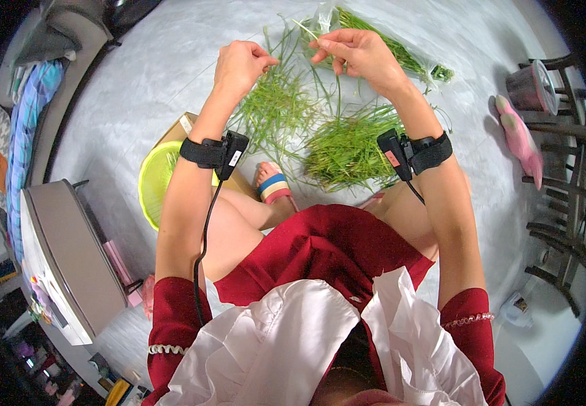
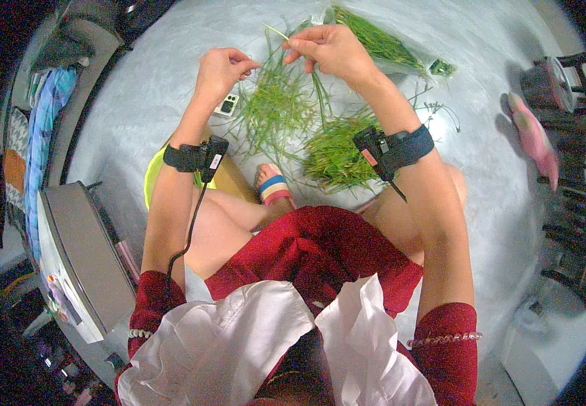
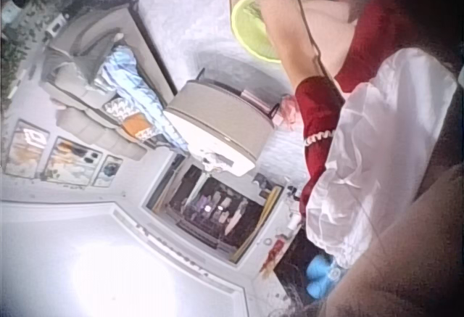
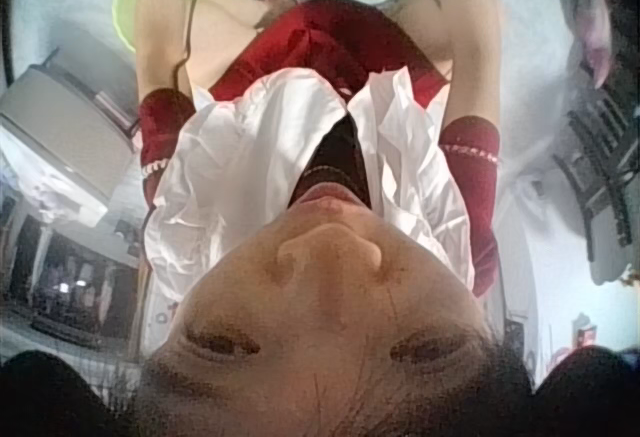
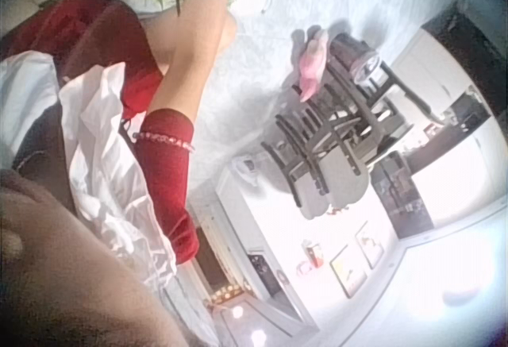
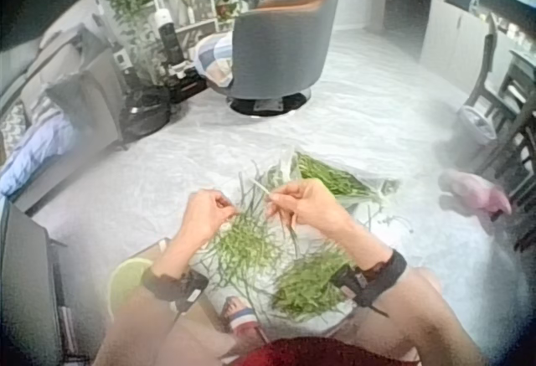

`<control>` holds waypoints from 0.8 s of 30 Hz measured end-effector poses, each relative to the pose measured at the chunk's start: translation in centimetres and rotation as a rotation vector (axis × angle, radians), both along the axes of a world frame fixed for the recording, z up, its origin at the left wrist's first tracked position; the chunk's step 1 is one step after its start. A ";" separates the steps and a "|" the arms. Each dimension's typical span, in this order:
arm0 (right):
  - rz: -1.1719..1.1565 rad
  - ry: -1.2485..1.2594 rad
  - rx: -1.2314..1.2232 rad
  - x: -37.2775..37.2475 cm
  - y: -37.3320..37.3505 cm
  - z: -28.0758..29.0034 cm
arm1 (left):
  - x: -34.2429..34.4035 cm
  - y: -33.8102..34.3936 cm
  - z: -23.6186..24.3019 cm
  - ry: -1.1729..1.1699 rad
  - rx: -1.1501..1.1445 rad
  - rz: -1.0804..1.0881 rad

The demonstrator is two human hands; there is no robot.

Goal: The person cleans chives by hand, stripping off the outer layers and sorting them into a yellow bowl while sitting on the floor.

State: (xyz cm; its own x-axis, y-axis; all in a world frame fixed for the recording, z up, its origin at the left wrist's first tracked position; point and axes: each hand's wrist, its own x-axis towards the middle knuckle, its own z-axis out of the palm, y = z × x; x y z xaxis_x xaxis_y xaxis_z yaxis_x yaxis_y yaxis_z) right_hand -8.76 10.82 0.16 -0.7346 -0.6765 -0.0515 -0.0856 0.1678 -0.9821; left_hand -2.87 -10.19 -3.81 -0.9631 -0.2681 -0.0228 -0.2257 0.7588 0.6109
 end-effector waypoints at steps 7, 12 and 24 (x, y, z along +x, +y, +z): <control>-0.095 0.199 -0.077 -0.4 1.4 0.3 | -0.5 0.0 -1.8 0.174 -0.191 -0.115; -0.148 0.111 -0.185 -0.9 3.5 0.4 | -0.6 2.2 0.4 -0.091 -0.279 0.004; -0.311 -0.411 -0.495 -0.4 5.8 2.1 | -1.3 1.3 -1.5 -0.053 -0.162 -0.006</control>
State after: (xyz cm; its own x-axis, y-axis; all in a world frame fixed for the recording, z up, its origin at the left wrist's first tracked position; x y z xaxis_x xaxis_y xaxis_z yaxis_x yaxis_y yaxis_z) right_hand -9.20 16.62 2.30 -0.8844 -0.4543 -0.1067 0.2870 -0.3491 -0.8921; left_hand -4.15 -8.90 -5.31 -0.9633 -0.2667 -0.0305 -0.2496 0.8480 0.4676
